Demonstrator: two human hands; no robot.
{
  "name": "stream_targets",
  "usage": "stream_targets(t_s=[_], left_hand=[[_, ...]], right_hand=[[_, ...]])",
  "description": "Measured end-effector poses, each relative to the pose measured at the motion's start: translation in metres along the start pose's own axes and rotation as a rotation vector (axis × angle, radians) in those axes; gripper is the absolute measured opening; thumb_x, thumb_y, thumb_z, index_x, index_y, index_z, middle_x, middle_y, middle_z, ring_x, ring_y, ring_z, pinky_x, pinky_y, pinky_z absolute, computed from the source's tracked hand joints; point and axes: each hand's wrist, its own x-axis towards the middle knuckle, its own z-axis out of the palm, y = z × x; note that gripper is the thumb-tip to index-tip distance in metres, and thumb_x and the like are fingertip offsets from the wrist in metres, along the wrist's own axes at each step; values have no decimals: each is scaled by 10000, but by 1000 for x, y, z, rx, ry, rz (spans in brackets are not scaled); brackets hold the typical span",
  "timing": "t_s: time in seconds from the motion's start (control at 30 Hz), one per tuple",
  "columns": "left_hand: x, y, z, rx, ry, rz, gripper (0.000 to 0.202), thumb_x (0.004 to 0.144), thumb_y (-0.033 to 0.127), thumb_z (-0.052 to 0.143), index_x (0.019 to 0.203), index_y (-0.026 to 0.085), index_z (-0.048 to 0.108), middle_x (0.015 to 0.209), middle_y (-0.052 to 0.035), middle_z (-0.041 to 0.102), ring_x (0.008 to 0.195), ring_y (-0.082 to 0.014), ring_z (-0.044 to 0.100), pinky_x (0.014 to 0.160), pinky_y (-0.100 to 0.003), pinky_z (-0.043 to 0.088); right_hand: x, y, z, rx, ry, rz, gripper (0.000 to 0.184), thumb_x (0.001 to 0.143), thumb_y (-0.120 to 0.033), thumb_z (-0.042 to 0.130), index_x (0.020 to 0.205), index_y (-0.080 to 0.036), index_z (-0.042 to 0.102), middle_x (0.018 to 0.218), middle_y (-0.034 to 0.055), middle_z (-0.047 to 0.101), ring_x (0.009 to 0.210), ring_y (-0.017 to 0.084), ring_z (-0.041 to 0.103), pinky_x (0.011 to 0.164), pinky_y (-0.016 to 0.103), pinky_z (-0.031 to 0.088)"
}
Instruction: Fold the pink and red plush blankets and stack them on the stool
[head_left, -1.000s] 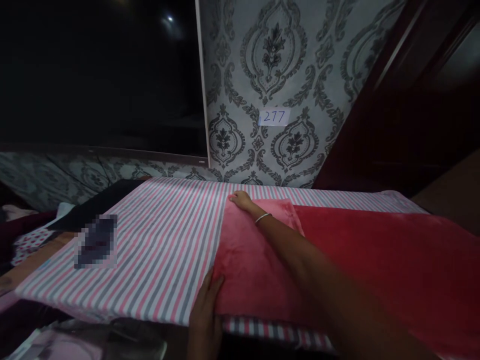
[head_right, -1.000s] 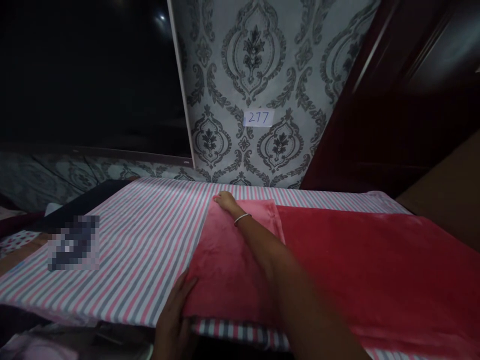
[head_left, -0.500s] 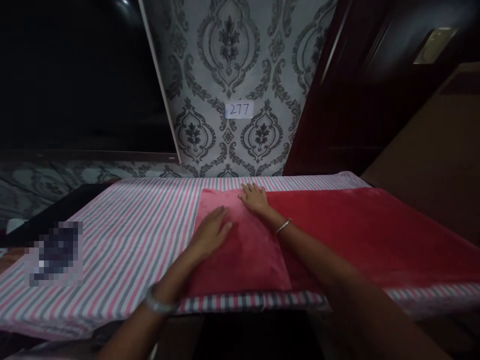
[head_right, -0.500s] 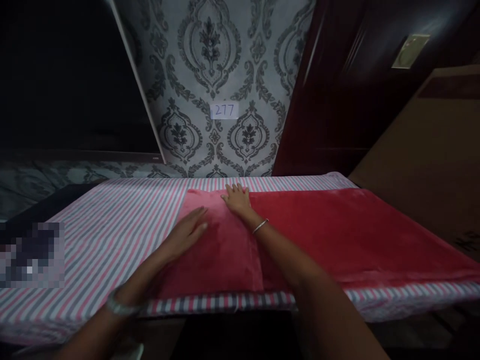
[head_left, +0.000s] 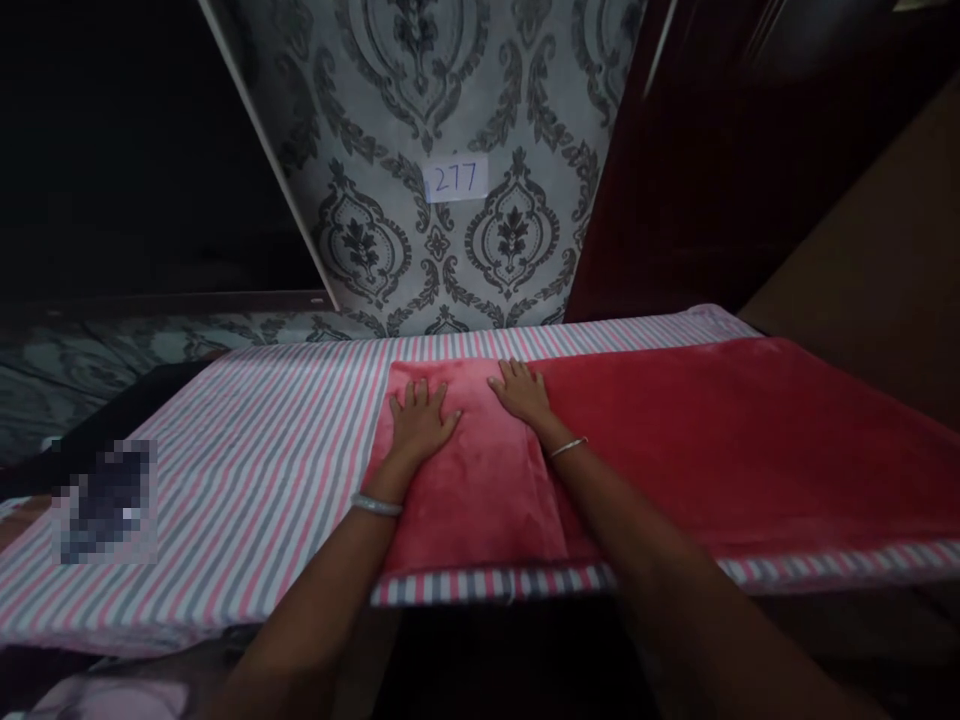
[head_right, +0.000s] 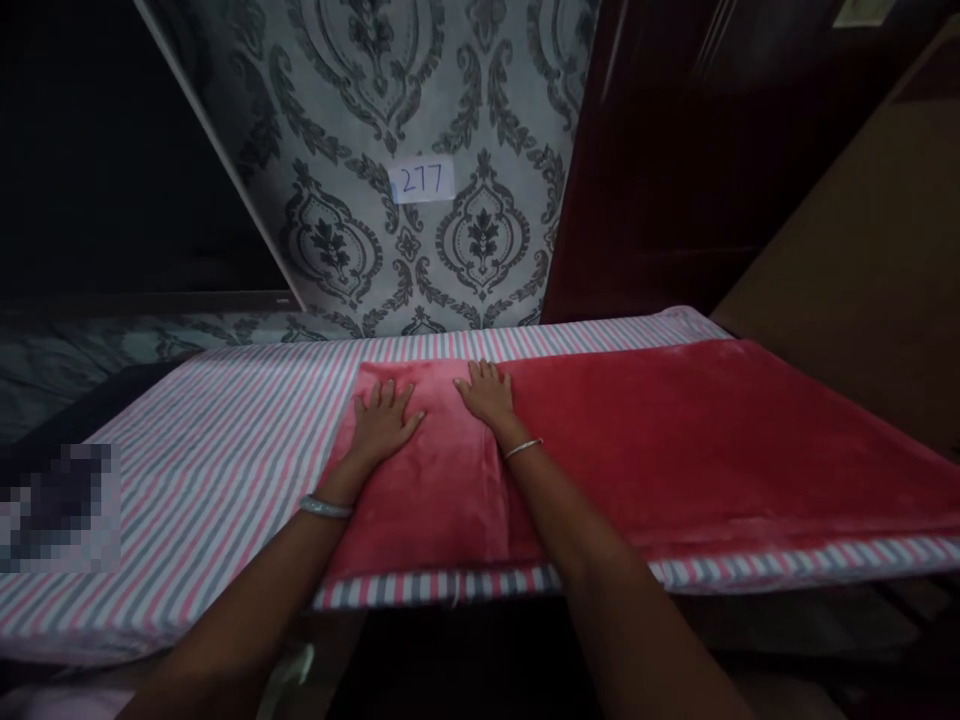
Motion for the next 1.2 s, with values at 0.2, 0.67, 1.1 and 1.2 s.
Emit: stream_targets(t_s=[0.2,0.67,1.1,1.2], left_hand=[[2,1,0,-6,19,12,697,991,605,346,1587,244,362,1668,-169,288,1529,-409,234,1176,-695,177],[1,2,-10,-57,-45,-9,721,973,626,364,1587,248,355,1684,-149,258,1543,-388,208,1204,-655,147],[50,-8,-22,-84,-54,-95,587,1017,430,267,1520,186,449,1631,-155,377,1529,-329,276,1194,-673,197],[51,-15,-5,-70,-46,-118,639,1020,472,223,1575,181,351,1673,-150,288,1554,-330,210,1180,-699,206]], right_hand=[[-28,-21,-25,24,-66,52,716,1050,-547,262,1630,-129,222,1710,168,134,1576,306,120,1228,560,173],[-107,-12,-7,-82,-75,-74,806,1012,-619,306,1619,-92,246,1701,180,156,1576,307,123,1228,553,167],[-20,-35,-12,17,7,-7,666,1053,-504,277,1607,-136,303,1696,141,212,1567,285,166,1228,546,173],[-20,-25,7,22,5,3,709,1046,-537,279,1610,-108,291,1699,146,187,1570,289,157,1229,532,185]])
